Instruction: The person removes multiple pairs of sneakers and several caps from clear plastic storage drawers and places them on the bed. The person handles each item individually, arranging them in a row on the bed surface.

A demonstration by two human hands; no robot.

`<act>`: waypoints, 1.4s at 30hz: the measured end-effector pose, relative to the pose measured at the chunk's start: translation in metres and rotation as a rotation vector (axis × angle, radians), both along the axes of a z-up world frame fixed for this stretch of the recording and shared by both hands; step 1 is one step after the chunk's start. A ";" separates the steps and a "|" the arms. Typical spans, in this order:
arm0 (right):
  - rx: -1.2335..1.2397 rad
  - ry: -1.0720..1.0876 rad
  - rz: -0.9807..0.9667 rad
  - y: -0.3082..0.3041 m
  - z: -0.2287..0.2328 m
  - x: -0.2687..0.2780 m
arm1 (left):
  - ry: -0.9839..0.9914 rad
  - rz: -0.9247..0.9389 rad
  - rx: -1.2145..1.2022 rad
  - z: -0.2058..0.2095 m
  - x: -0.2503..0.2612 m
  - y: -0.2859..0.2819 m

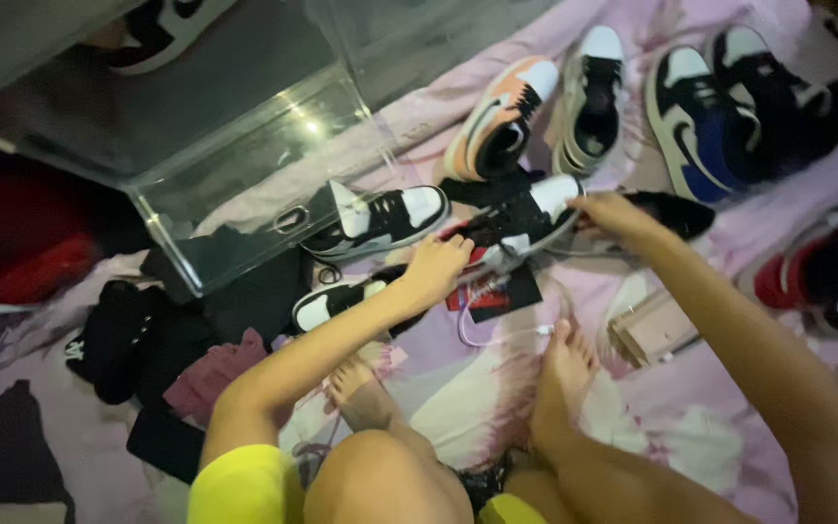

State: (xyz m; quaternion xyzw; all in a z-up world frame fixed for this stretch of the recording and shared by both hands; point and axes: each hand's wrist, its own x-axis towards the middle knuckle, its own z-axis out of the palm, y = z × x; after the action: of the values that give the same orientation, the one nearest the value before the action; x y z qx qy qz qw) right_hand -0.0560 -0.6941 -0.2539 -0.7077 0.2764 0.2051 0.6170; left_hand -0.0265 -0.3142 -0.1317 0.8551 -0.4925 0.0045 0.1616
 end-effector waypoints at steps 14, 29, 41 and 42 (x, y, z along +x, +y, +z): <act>-0.587 -1.136 0.466 0.254 0.221 0.117 | -0.443 0.889 -0.250 0.066 0.337 0.273; -0.381 -1.256 0.352 0.400 0.204 0.326 | 0.422 0.969 -1.272 0.011 0.480 0.364; 0.576 -0.581 0.091 0.374 0.168 0.319 | 0.865 0.500 -1.871 -0.032 0.375 0.325; 0.848 -0.390 -0.021 0.367 0.173 0.314 | 0.920 0.418 -1.907 -0.025 0.358 0.320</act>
State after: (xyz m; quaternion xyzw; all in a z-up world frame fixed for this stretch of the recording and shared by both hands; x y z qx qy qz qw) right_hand 0.2578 -0.3274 -0.0812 -0.4157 0.0542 0.1567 0.8943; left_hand 0.3317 0.0055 -0.1567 0.3639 -0.0222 0.0921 0.9266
